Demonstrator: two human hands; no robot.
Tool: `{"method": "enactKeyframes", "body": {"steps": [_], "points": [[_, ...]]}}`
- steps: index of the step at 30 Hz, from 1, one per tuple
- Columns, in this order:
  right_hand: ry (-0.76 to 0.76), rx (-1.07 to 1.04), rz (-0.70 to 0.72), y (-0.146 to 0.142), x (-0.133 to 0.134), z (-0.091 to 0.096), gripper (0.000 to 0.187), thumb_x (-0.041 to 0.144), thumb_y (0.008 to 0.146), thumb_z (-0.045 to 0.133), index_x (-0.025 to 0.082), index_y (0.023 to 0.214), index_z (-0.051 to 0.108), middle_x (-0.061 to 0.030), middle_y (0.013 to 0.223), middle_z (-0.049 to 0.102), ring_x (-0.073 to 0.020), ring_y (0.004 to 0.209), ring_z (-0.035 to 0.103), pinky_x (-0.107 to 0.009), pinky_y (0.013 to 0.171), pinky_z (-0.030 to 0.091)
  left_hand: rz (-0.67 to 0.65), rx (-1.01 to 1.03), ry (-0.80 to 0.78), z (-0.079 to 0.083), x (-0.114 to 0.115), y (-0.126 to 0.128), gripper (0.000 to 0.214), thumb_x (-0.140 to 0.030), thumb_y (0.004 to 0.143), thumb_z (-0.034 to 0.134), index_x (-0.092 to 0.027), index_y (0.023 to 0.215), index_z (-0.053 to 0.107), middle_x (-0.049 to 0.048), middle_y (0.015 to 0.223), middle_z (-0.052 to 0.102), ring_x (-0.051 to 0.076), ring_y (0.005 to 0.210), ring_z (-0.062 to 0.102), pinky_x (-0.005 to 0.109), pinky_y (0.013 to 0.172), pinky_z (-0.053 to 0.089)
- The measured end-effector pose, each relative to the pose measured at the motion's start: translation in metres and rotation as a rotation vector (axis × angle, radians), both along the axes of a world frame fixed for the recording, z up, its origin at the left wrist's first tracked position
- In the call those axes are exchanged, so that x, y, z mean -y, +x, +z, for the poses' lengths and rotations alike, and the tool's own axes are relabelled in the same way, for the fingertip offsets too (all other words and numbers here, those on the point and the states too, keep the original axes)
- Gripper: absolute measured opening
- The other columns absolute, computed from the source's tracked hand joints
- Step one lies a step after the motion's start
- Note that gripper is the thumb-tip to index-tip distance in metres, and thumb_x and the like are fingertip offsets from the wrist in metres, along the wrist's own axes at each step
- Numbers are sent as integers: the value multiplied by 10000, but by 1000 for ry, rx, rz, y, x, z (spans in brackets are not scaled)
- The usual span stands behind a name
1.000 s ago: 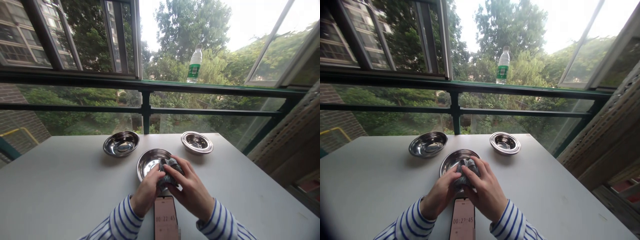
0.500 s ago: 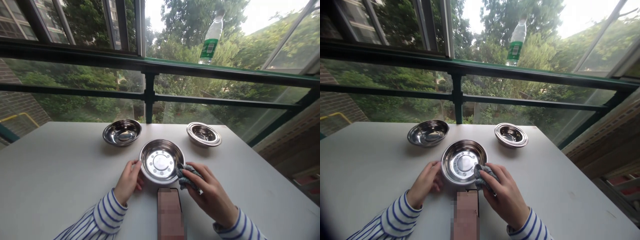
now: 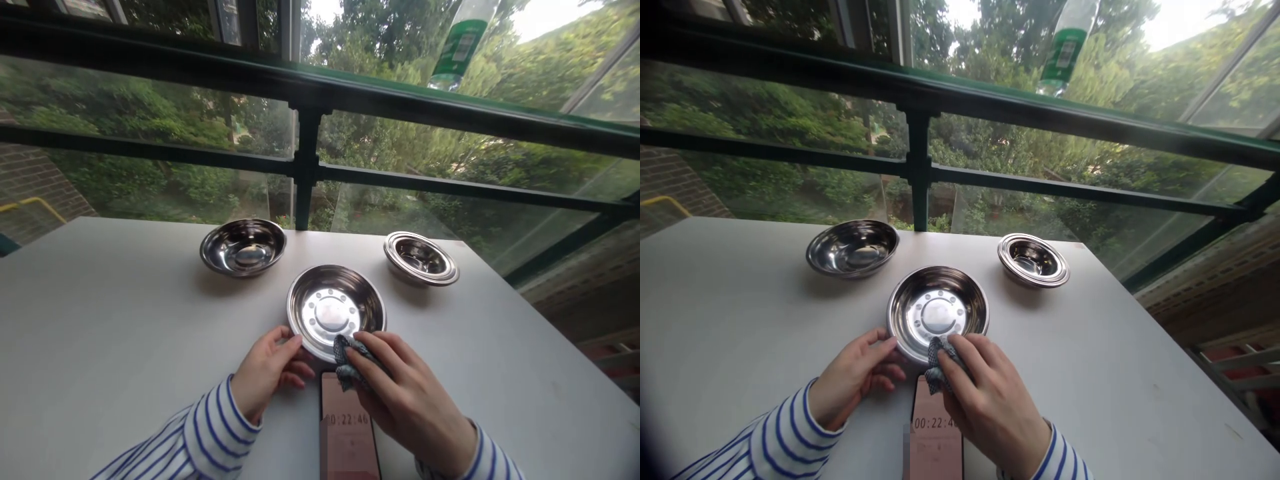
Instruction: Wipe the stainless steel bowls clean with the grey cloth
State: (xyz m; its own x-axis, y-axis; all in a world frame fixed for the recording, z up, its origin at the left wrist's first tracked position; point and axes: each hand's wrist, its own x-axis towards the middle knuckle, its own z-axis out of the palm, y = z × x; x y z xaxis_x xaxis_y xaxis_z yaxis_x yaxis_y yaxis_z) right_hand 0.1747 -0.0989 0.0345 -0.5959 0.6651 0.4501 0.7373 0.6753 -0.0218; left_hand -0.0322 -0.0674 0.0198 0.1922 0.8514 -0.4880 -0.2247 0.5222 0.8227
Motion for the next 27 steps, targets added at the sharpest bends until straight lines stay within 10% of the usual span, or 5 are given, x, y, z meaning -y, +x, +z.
{"method": "enactKeyframes", "body": {"steps": [27], "points": [[115,100,130,-40,-8,-3,260,106,895,420,57,1050,622,-173,1132,595,-271,1040,532,-407,828,524,92,-81,144,-9,-6,4,256,-363,648,632,-159,690,485,-4,506,626,94,427,539,177,370,352]]}}
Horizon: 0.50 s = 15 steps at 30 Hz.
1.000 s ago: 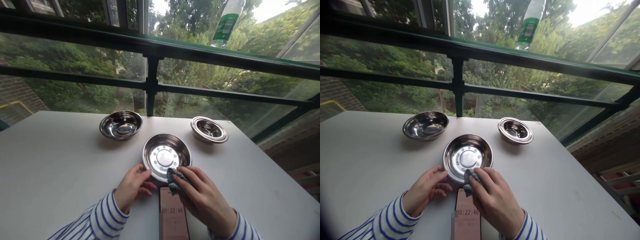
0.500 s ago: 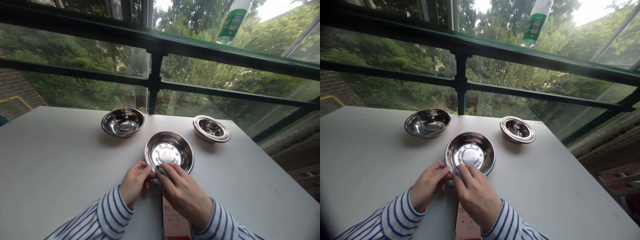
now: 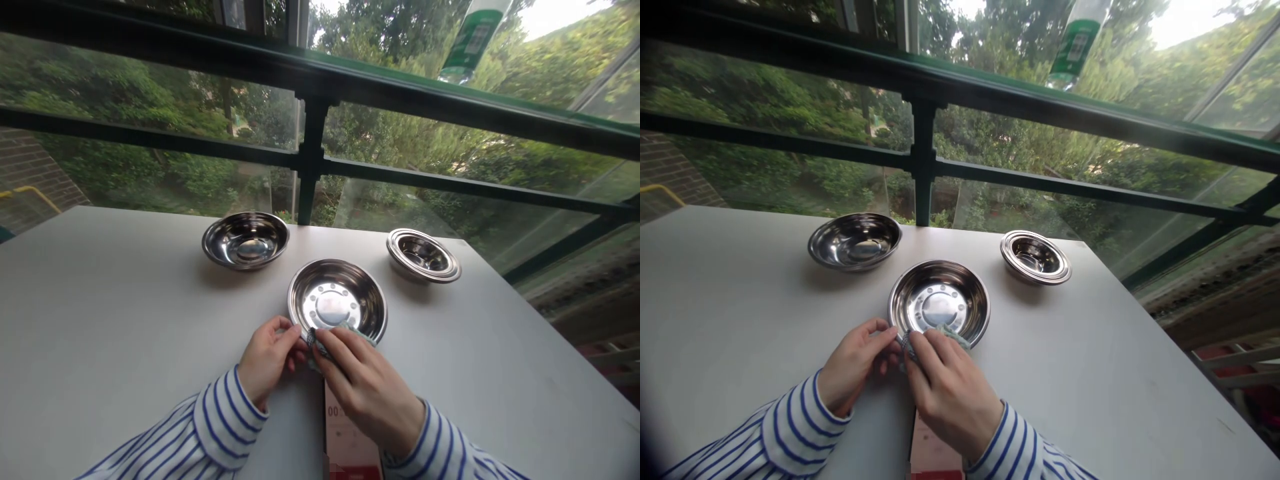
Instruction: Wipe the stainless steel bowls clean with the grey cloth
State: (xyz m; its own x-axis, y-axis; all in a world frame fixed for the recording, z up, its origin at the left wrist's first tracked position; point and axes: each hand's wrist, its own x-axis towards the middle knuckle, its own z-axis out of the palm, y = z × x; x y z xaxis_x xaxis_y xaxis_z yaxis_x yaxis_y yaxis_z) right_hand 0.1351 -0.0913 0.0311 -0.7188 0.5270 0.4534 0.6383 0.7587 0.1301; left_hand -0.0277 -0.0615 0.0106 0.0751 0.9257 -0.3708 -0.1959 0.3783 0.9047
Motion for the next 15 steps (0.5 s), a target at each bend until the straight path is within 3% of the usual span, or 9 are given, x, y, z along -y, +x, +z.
{"method": "enactKeyframes", "body": {"steps": [8,15], "points": [[82,93,-26,37,3,6,246,66,872,445,59,1006,652,-164,1093,622,-290,1006,550,-421,770,540,35,-29,-41,6,-2,-2,213,-322,663,618,-156,681,485,30,526,648,88,407,520,173,363,331],[120,-45,-4,-2,4,-6,257,106,887,434,49,1010,653,-166,1118,618,-281,1015,557,-385,800,534,67,12,-67,6,1,-2,247,-332,628,667,-154,678,503,-10,499,605,87,415,519,174,376,344]]}}
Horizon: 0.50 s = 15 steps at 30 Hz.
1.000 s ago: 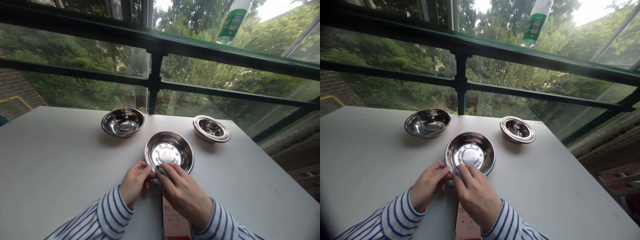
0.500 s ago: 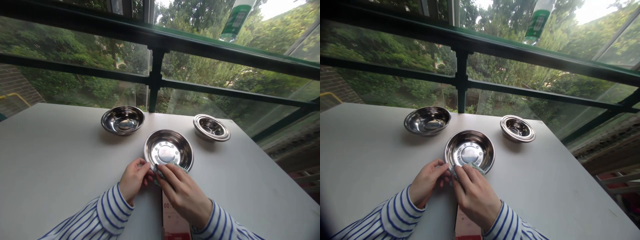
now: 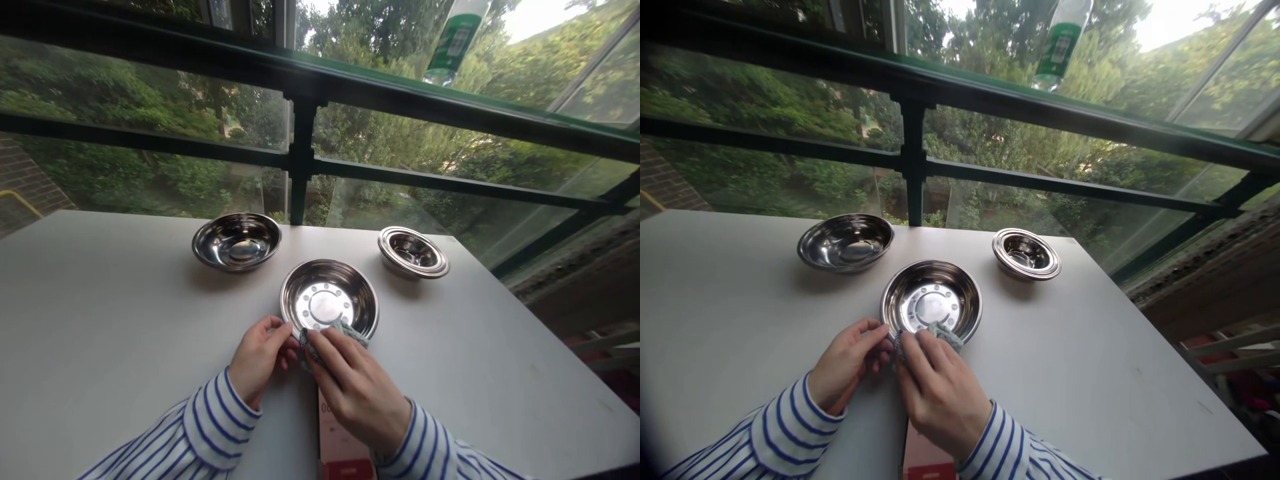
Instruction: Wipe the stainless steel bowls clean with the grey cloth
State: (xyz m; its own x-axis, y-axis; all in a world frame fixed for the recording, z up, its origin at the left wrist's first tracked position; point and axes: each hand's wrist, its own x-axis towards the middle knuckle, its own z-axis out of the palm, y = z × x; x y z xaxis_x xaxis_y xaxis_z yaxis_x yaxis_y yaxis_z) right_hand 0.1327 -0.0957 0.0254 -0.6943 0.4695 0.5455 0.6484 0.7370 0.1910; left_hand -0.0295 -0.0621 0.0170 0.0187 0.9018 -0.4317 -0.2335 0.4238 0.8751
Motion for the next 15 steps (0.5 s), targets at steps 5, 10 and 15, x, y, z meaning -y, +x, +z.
{"method": "enactKeyframes", "body": {"steps": [5,10,15], "points": [[0,45,-32,34,-1,1,247,90,882,444,55,997,659,-169,1114,623,-285,1032,551,-402,780,546,-16,-30,7,2,-1,-3,268,-348,616,681,-154,673,505,25,523,632,96,405,513,185,367,334],[-13,40,-103,40,0,1,247,74,875,446,44,1017,646,-185,1128,609,-297,1066,533,-425,816,541,18,-33,9,2,-2,-2,280,-358,614,683,-156,689,504,25,528,635,105,416,526,193,380,345],[-30,-24,-33,18,1,-3,245,101,886,446,73,1031,641,-157,1137,612,-284,1068,535,-401,818,543,26,-35,15,1,-2,-2,260,-347,619,667,-149,697,516,10,515,624,95,418,516,190,394,347]]}}
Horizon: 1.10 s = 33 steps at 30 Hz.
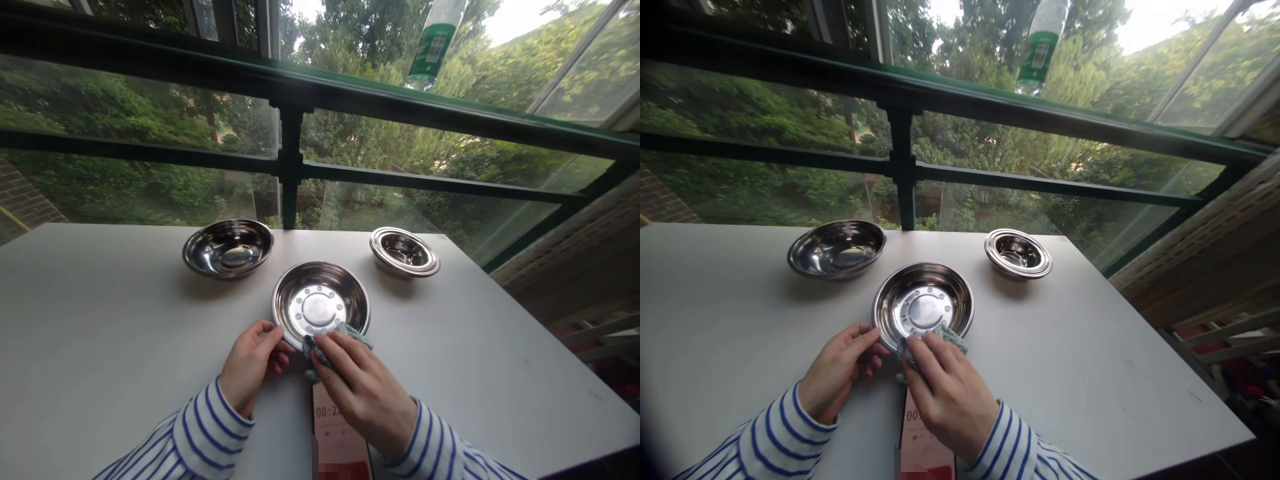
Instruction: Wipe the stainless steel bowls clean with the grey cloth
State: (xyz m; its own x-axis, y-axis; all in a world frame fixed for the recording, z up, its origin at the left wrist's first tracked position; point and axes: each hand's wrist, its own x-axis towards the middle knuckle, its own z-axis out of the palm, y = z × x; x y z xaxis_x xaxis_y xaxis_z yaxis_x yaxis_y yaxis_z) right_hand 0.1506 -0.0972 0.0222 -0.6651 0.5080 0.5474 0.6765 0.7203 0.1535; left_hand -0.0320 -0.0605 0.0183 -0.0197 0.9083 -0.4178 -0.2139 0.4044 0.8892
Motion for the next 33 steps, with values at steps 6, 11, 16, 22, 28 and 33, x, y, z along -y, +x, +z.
{"method": "enactKeyframes", "body": {"steps": [6,11,16,22,28,33], "points": [[-50,-29,-83,30,-7,-4,249,48,848,481,33,1053,620,-202,1151,586,-305,1122,496,-450,867,517,-4,-19,-20,1,-1,1,221,-326,657,628,-155,708,498,12,533,636,89,432,517,187,408,357],[-29,-50,-50,11,1,-5,235,80,860,488,40,1045,626,-190,1153,591,-305,1104,511,-435,860,525,16,-29,-17,1,-1,0,199,-313,686,606,-149,732,502,-12,522,611,86,445,520,187,423,383],[-67,-46,-64,14,0,-5,253,94,864,490,58,1087,607,-185,1175,580,-297,1123,501,-436,866,524,17,-78,32,-2,0,0,192,-324,703,587,-156,727,497,-24,509,587,99,448,524,198,410,408],[-78,-50,-98,15,-2,-5,269,87,844,507,51,1093,602,-206,1173,576,-301,1139,495,-457,885,509,74,-121,74,-5,-2,5,174,-323,724,565,-170,764,493,-27,503,578,141,467,572,228,406,449],[-100,-63,-47,10,2,-3,301,96,847,453,50,1107,598,-200,1196,565,-304,1154,478,-451,876,517,87,-157,100,-5,-3,4,229,-356,718,574,-174,815,474,-20,464,590,122,386,531,197,359,395],[-91,-89,-107,42,-17,-7,307,47,849,413,55,1103,586,-200,1173,571,-288,1163,468,-472,886,512,81,-179,117,-5,-3,3,240,-362,728,554,-183,836,438,-20,458,596,113,371,511,185,343,371]]}}
